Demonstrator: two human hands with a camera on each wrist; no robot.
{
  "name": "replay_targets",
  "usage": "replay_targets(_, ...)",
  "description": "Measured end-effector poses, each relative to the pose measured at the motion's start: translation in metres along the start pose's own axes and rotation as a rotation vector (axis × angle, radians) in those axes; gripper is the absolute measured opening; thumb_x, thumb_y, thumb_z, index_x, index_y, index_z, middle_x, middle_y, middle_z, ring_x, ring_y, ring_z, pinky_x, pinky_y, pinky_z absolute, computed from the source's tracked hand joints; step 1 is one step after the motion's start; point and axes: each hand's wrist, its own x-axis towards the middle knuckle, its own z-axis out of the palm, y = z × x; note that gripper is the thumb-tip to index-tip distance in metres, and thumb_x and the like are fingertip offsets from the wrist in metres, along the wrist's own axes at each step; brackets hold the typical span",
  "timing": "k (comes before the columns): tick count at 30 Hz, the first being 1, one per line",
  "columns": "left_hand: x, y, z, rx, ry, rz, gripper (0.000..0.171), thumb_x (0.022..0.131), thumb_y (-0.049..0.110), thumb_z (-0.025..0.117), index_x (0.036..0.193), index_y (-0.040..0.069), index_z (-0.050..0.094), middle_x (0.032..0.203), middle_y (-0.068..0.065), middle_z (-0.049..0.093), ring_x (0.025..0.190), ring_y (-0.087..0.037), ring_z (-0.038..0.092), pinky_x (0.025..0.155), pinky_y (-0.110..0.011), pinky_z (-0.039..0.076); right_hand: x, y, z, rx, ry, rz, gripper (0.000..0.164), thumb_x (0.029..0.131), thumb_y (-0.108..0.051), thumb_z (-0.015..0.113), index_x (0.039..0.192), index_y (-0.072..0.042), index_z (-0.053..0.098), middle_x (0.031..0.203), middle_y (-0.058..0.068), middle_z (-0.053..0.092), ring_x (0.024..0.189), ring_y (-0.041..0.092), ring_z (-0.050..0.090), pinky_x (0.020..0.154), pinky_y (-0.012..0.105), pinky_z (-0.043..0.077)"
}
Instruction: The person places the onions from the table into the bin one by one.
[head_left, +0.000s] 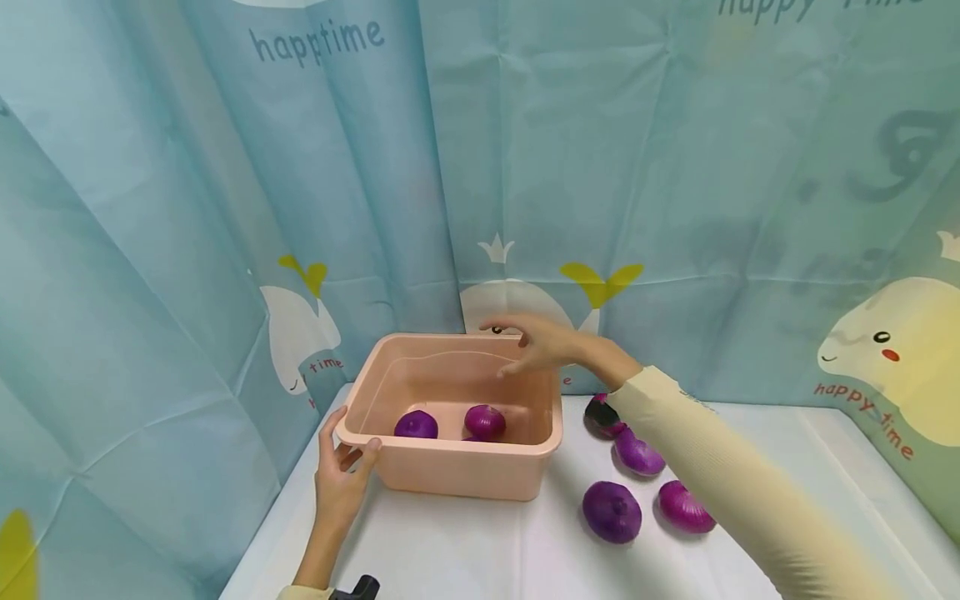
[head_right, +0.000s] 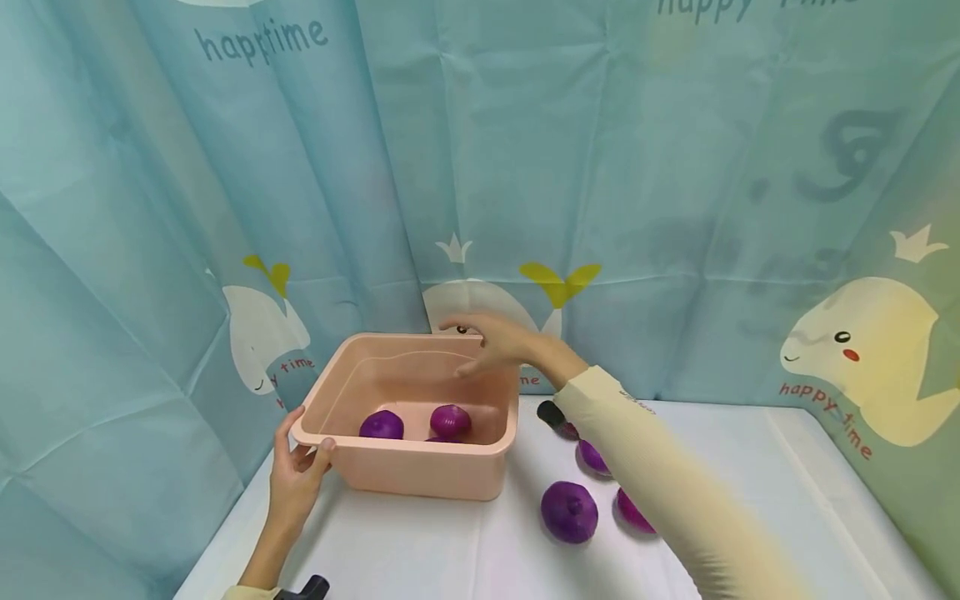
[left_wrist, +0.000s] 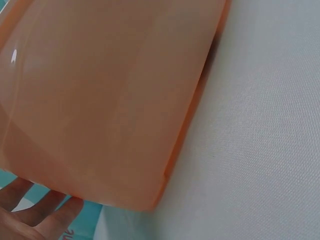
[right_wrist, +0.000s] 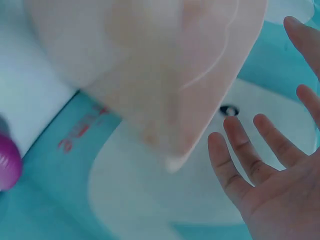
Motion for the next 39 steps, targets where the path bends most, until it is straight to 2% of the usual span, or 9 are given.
replay_targets(2, 0.000, 0.000, 0.000, 0.004, 0.002, 0.005, 0.073, 0.100, 0.023, 0.067, 0.160, 0.028, 0.027, 0.161, -0.014, 0.038, 0.126, -0.042, 0.056, 0.083, -0.016, 0.052, -0.012, 0.006, -0.005, -0.010, 0.024, -0.003, 0.075, 0.084, -0.021, 0.086, 0.149, -0.010, 0.051, 0.150, 0.015, 0.051, 0.136, 0.040, 0.046, 0.101, 0.054, 0.050)
replay_targets(7, 0.001, 0.000, -0.001, 0.008, 0.010, 0.017, 0.073, 0.100, 0.022, 0.068, 0.160, 0.027, 0.028, 0.161, -0.014, 0.038, 0.126, -0.040, 0.057, 0.083, -0.018, 0.053, -0.046, 0.026, -0.015, -0.024, 0.073, 0.060, 0.076, 0.084, -0.024, 0.086, 0.150, -0.012, 0.050, 0.147, 0.016, 0.052, 0.126, 0.041, 0.054, 0.094, 0.053, 0.054)
replay_targets(13, 0.000, 0.002, -0.002, -0.001, 0.006, 0.014, 0.072, 0.100, 0.021, 0.067, 0.160, 0.027, 0.028, 0.161, -0.013, 0.038, 0.127, -0.040, 0.056, 0.083, -0.015, 0.052, -0.088, 0.053, -0.022, -0.061, 0.142, 0.108, 0.079, 0.082, -0.032, 0.088, 0.150, -0.014, 0.051, 0.142, 0.019, 0.057, 0.115, 0.041, 0.061, 0.092, 0.052, 0.055)
replay_targets(17, 0.000, 0.003, -0.002, -0.002, 0.007, 0.030, 0.072, 0.100, 0.019, 0.067, 0.160, 0.026, 0.028, 0.161, -0.014, 0.038, 0.129, -0.040, 0.055, 0.083, -0.013, 0.051, -0.114, 0.066, -0.026, -0.055, 0.160, 0.130, 0.076, 0.085, -0.031, 0.086, 0.149, -0.010, 0.051, 0.144, 0.020, 0.055, 0.112, 0.041, 0.063, 0.090, 0.049, 0.055)
replay_targets(24, 0.001, 0.001, -0.002, -0.002, 0.008, 0.033, 0.073, 0.100, 0.020, 0.068, 0.160, 0.027, 0.028, 0.161, -0.012, 0.037, 0.130, -0.039, 0.054, 0.083, -0.011, 0.049, -0.155, 0.084, -0.027, -0.032, 0.179, 0.146, 0.075, 0.088, -0.029, 0.083, 0.150, -0.005, 0.048, 0.149, 0.021, 0.051, 0.121, 0.045, 0.057, 0.090, 0.051, 0.054)
replay_targets(31, 0.002, 0.000, -0.003, -0.004, 0.010, 0.026, 0.073, 0.100, 0.019, 0.068, 0.160, 0.027, 0.028, 0.161, -0.010, 0.038, 0.134, -0.037, 0.052, 0.086, -0.010, 0.047, -0.181, 0.099, -0.021, -0.063, 0.207, 0.205, 0.071, 0.088, -0.030, 0.083, 0.149, -0.010, 0.052, 0.145, 0.021, 0.055, 0.103, 0.032, 0.066, 0.080, 0.046, 0.055)
replay_targets(35, 0.001, 0.001, -0.002, -0.012, 0.005, 0.029, 0.073, 0.100, 0.017, 0.067, 0.160, 0.026, 0.027, 0.161, -0.011, 0.038, 0.132, -0.036, 0.053, 0.088, -0.010, 0.047, -0.191, 0.109, -0.015, -0.051, 0.219, 0.224, 0.067, 0.089, -0.029, 0.081, 0.148, -0.011, 0.053, 0.144, 0.022, 0.055, 0.102, 0.032, 0.067, 0.078, 0.043, 0.055)
replay_targets(39, 0.000, 0.001, -0.001, -0.012, 0.004, 0.042, 0.075, 0.100, 0.014, 0.066, 0.162, 0.022, 0.025, 0.161, -0.015, 0.038, 0.131, -0.038, 0.053, 0.088, -0.009, 0.045, -0.201, 0.121, -0.006, -0.088, 0.250, 0.249, 0.061, 0.092, -0.031, 0.078, 0.145, -0.010, 0.056, 0.138, 0.022, 0.060, 0.097, 0.028, 0.069, 0.077, 0.040, 0.056)
